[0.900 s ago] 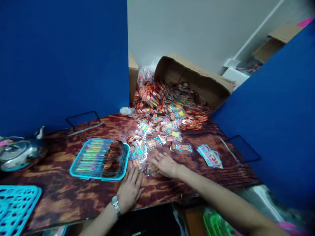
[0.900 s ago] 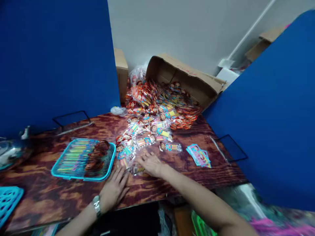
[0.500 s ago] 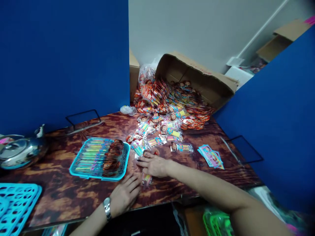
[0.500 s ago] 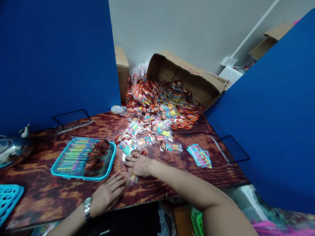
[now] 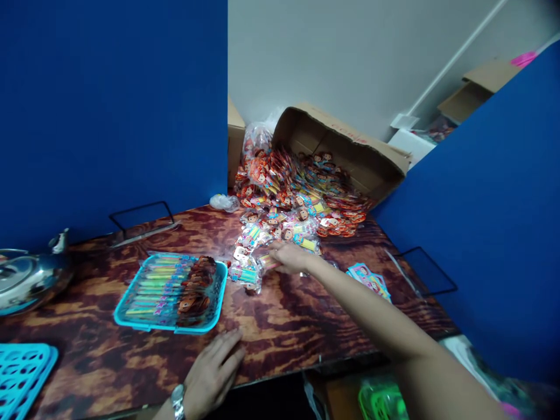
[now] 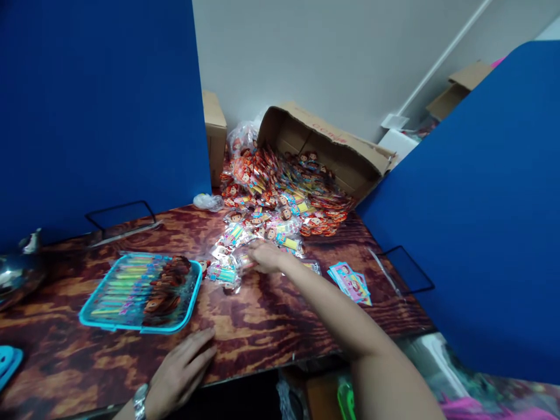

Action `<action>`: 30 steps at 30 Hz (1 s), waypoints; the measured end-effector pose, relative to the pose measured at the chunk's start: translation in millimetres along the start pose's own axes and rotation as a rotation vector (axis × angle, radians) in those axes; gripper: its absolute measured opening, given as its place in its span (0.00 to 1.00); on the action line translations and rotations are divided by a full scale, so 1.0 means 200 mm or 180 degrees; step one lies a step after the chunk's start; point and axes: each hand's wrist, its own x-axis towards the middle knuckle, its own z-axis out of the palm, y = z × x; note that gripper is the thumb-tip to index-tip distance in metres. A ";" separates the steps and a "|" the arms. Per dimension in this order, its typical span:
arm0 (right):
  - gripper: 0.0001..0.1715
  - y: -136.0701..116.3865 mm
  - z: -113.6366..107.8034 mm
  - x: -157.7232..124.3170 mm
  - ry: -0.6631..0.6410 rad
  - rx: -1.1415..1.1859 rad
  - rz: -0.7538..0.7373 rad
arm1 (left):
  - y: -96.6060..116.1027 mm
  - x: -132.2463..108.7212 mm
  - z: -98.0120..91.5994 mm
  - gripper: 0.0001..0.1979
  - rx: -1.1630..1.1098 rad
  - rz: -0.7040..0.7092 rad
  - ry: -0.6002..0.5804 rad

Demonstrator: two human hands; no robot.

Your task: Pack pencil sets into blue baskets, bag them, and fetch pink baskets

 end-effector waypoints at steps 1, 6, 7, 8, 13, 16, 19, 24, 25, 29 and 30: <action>0.17 0.03 0.01 0.03 0.0012 -0.0042 0.0028 | 0.00 0.01 0.00 0.17 0.0009 0.0001 0.0012; 0.27 0.03 0.10 0.07 0.0015 -0.0093 0.0280 | 0.00 0.03 0.00 0.17 0.0013 -0.0085 0.0128; 0.30 0.02 0.10 0.06 0.0061 -0.0083 0.0378 | 0.00 0.02 0.01 0.17 0.0020 -0.0111 0.0132; 0.32 0.01 0.09 0.05 0.0119 -0.0058 0.0478 | 0.00 0.02 0.01 0.17 0.0026 -0.0125 0.0144; 0.23 -0.06 0.00 0.01 0.0207 0.0391 0.0529 | 0.00 0.02 0.03 0.17 -0.0059 -0.0083 0.0087; 0.21 -0.12 0.00 0.03 0.0167 0.0817 0.0296 | 0.00 0.05 0.04 0.17 -0.0218 -0.0162 0.0081; 0.24 -0.19 0.05 0.10 0.0274 0.1072 0.0308 | 0.01 0.07 0.05 0.15 -0.0415 -0.0358 0.0078; 0.22 -0.27 0.11 0.21 0.0468 0.1187 0.0436 | 0.04 0.08 0.05 0.18 -0.0564 -0.0335 0.0051; 0.21 -0.28 0.12 0.21 0.0471 0.1225 0.0455 | 0.05 0.09 0.04 0.17 -0.0629 -0.0413 0.0081; 0.21 -0.27 0.12 0.12 0.0420 0.1348 0.0505 | 0.06 0.15 0.02 0.18 -0.0993 -0.1243 0.0355; 0.21 -0.26 0.12 0.08 0.0384 0.1326 0.0524 | 0.07 0.18 0.02 0.19 -0.1020 -0.1392 0.0427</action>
